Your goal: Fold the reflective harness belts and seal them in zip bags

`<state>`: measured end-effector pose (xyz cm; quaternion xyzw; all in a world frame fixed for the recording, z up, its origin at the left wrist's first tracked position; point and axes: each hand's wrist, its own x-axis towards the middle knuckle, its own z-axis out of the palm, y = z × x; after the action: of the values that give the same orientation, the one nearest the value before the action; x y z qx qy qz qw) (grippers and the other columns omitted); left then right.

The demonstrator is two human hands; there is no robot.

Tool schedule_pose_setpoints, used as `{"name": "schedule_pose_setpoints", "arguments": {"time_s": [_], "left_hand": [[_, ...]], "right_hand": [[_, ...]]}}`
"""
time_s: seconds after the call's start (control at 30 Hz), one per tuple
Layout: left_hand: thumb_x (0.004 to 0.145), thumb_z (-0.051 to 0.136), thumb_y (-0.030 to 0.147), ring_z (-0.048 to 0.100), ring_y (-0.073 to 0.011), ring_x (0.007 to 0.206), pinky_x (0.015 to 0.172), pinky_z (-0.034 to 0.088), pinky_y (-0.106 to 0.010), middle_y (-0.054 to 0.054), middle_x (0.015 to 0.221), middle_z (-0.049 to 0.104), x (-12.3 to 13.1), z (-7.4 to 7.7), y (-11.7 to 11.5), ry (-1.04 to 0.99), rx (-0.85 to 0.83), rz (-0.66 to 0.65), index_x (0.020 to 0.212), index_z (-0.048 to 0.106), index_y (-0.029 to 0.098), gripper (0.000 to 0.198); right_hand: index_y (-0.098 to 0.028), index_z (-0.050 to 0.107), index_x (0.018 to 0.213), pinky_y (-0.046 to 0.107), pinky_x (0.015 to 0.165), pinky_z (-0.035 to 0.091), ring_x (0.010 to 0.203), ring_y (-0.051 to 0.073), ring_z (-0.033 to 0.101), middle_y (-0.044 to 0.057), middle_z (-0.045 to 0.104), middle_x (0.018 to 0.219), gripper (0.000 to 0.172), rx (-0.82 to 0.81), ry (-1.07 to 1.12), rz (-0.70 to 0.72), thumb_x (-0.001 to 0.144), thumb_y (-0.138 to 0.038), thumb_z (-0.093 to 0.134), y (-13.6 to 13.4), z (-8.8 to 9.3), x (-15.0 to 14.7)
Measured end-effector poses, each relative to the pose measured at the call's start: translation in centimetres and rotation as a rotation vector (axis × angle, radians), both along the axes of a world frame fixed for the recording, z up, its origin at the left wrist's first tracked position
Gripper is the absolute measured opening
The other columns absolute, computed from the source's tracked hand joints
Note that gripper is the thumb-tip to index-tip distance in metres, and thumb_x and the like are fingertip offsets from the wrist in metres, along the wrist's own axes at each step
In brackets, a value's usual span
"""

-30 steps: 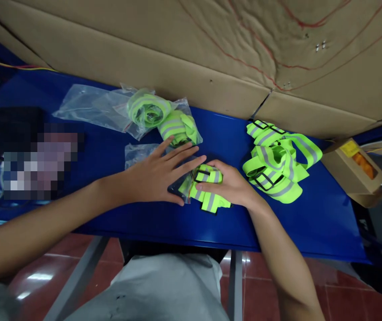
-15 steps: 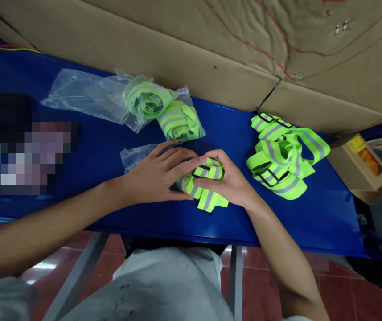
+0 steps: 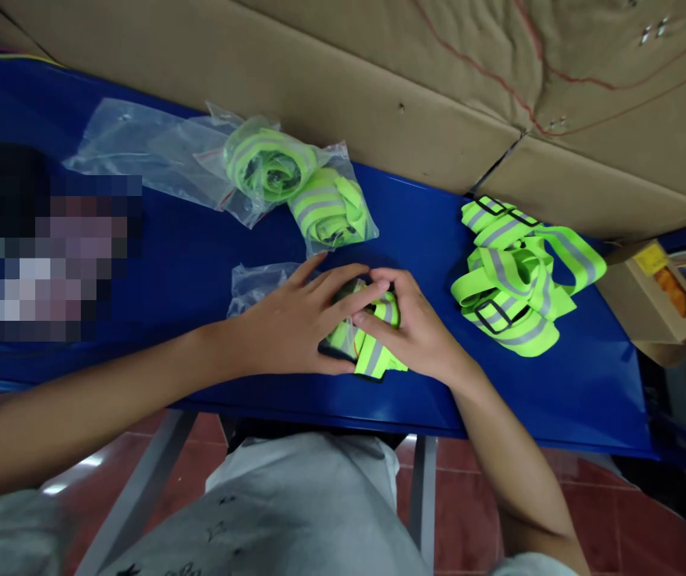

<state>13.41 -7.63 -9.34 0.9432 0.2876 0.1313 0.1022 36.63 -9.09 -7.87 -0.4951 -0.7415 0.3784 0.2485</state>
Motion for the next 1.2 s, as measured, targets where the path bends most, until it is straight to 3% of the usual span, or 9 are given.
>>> {"name": "schedule_pose_setpoints", "arguments": {"time_s": [0.23,0.37,0.57,0.67,0.8,0.9,0.97,1.07,1.2], "left_hand": [[0.083,0.079,0.065,0.06,-0.0372,0.129,0.119,0.038,-0.053,-0.019,0.141,0.06,-0.4,0.1,0.3,0.019,0.072,-0.002,0.168,0.019,0.017,0.115],[0.082,0.08,0.066,0.06,-0.0352,0.124,0.113,0.041,-0.047,-0.018,0.138,0.06,-0.7,-0.1,0.8,-0.015,0.058,-0.043,0.168,0.015,0.015,0.118],[0.071,0.084,0.074,0.06,-0.0369,0.124,0.11,0.041,-0.045,-0.018,0.139,0.057,-0.9,-0.2,1.1,-0.013,-0.015,-0.087,0.168,0.012,0.017,0.134],[0.078,0.081,0.069,0.061,-0.0356,0.124,0.11,0.041,-0.045,-0.017,0.139,0.059,-0.5,-0.2,0.8,-0.041,-0.023,-0.032,0.169,0.009,0.016,0.128],[0.087,0.074,0.057,0.064,-0.0314,0.121,0.11,0.042,-0.044,-0.013,0.138,0.064,-0.2,-0.2,0.5,-0.108,-0.088,0.051,0.169,0.012,0.019,0.109],[0.085,0.075,0.061,0.065,-0.0318,0.121,0.11,0.043,-0.044,-0.015,0.136,0.066,-0.2,0.1,0.8,-0.14,-0.162,0.112,0.169,0.015,0.019,0.111],[0.083,0.078,0.061,0.066,-0.0326,0.122,0.11,0.044,-0.045,-0.015,0.136,0.067,-0.4,0.3,1.0,-0.148,-0.214,0.13,0.168,0.016,0.019,0.114],[0.084,0.077,0.063,0.063,-0.0339,0.129,0.112,0.042,-0.047,-0.016,0.143,0.064,-0.8,0.6,1.4,-0.149,-0.265,0.111,0.169,0.014,0.021,0.114],[0.082,0.08,0.067,0.059,-0.0345,0.134,0.114,0.04,-0.045,-0.015,0.15,0.058,-1.4,0.8,1.6,-0.052,-0.196,-0.008,0.17,0.005,0.025,0.123]], "right_hand": [[-0.024,0.059,0.111,0.037,0.092,0.057,0.105,0.023,0.068,0.005,0.069,0.112,0.037,0.052,0.081,-0.027,0.092,-0.052,0.076,0.3,0.0,-0.4],[-0.025,0.066,0.108,0.042,0.093,0.058,0.105,0.025,0.071,0.008,0.074,0.11,0.031,0.266,-0.019,-0.111,0.097,-0.053,0.068,0.0,-0.5,-1.3],[-0.025,0.055,0.1,0.039,0.083,0.058,0.094,0.022,0.066,0.007,0.066,0.099,0.031,0.463,-0.052,-0.245,0.104,-0.056,0.055,-0.9,-1.5,-2.3],[-0.025,0.056,0.087,0.035,0.076,0.056,0.083,0.019,0.065,0.003,0.065,0.085,0.027,0.453,-0.081,-0.216,0.106,-0.045,0.056,-0.9,-1.1,-2.4],[-0.025,0.068,0.12,0.04,0.098,0.06,0.112,0.024,0.071,0.009,0.074,0.119,0.033,0.33,-0.105,0.074,0.108,-0.049,0.05,-0.6,0.2,-1.0],[-0.024,0.043,0.159,0.052,0.122,0.049,0.149,0.034,0.051,0.014,0.052,0.16,0.079,0.22,-0.197,0.359,0.095,-0.065,0.066,-0.3,1.1,0.7],[-0.027,0.024,0.168,0.054,0.126,0.045,0.156,0.035,0.043,0.014,0.041,0.169,0.102,0.174,-0.262,0.398,0.088,-0.063,0.076,-0.4,1.5,1.5],[-0.032,0.022,0.166,0.048,0.119,0.053,0.147,0.031,0.055,0.012,0.049,0.163,0.096,0.184,-0.203,0.308,0.091,-0.048,0.08,-0.5,1.7,1.8],[-0.033,0.048,0.153,0.047,0.118,0.055,0.142,0.03,0.06,0.008,0.058,0.155,0.07,0.239,-0.165,0.294,0.092,-0.041,0.08,-0.3,1.6,1.5]]}}
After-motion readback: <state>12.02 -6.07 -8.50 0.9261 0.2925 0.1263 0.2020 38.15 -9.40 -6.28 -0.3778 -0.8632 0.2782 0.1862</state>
